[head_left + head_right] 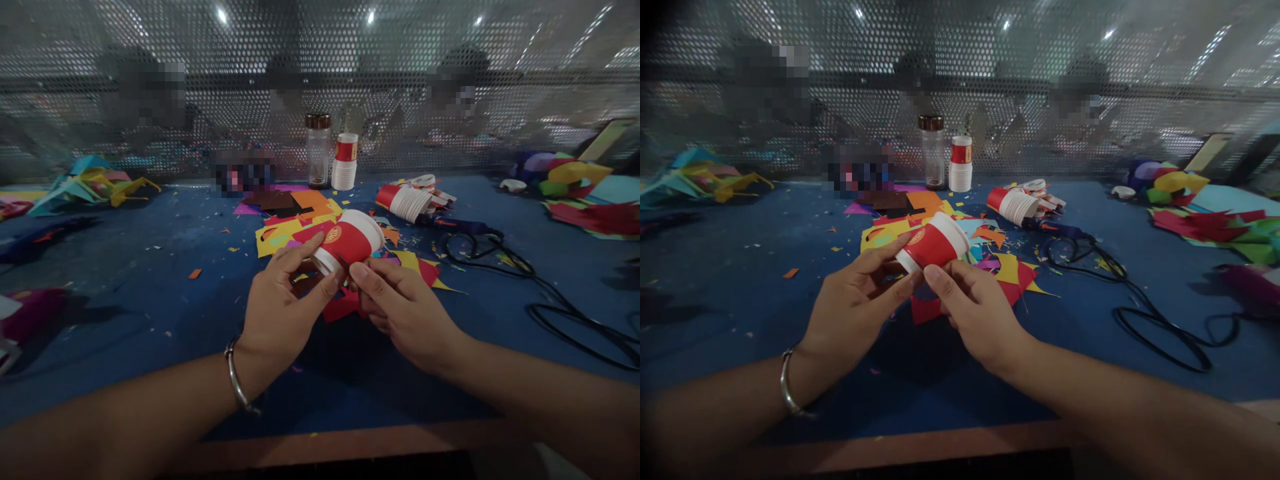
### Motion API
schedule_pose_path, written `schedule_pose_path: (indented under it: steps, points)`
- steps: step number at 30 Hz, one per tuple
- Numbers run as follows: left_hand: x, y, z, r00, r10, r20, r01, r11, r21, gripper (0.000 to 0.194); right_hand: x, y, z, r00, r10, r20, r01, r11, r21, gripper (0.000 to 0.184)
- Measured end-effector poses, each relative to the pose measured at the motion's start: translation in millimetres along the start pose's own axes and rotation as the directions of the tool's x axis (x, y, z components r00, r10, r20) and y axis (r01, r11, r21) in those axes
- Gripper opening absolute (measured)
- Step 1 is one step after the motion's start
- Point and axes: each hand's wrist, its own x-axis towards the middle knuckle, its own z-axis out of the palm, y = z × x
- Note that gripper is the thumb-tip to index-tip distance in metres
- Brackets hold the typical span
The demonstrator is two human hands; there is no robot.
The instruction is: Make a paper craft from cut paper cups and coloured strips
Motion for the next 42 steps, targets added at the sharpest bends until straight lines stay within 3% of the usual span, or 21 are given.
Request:
schedule_pose_path:
  steps: [6,9,14,22,33,38,42]
  points:
    - [3.0,-1.7,3.4,0.985,-0.153,0.078,0.168,0.955,-0.246,0.065,-0.3,0.6,-0.2,1.0,-0.025,-0.002,0.025,1.0,-0.013,0.048]
    - [5.1,-1.4,4.9,0.974,-0.187,0.127,0.222,0.904,-0.366,0.053,0.7,1.3,-0.4,1.0,-0.025,0.005,0.025,1.0,-0.014,0.045]
    - [5.9,-3.7,3.5,0.967,-0.194,0.162,0.244,0.888,-0.391,0.034,2.8,1.9,-1.0,0.999,-0.046,0.006,0.047,0.998,-0.038,0.044]
    - [3.8,-4.1,1.9,0.981,-0.152,0.122,0.186,0.916,-0.355,0.063,2.7,2.3,-3.2,0.998,-0.058,0.017,0.058,0.997,-0.045,0.042]
    - [5.9,-3.1,-2.7,0.993,-0.006,0.116,0.022,0.99,-0.137,0.062,2.5,0.6,-0.2,1.0,0.004,0.024,-0.005,0.999,0.051,0.048]
    - [1.7,-0.3,-2.7,0.994,0.081,0.069,-0.083,0.996,0.029,0.057,-0.6,0.2,0.3,1.0,-0.004,0.019,0.003,0.998,0.055,0.047]
    - [-0.6,-0.1,-2.2,0.994,0.097,0.06,-0.101,0.993,0.069,0.055,-0.7,1.7,-0.2,0.999,-0.018,0.026,0.018,1.0,0.026,0.045]
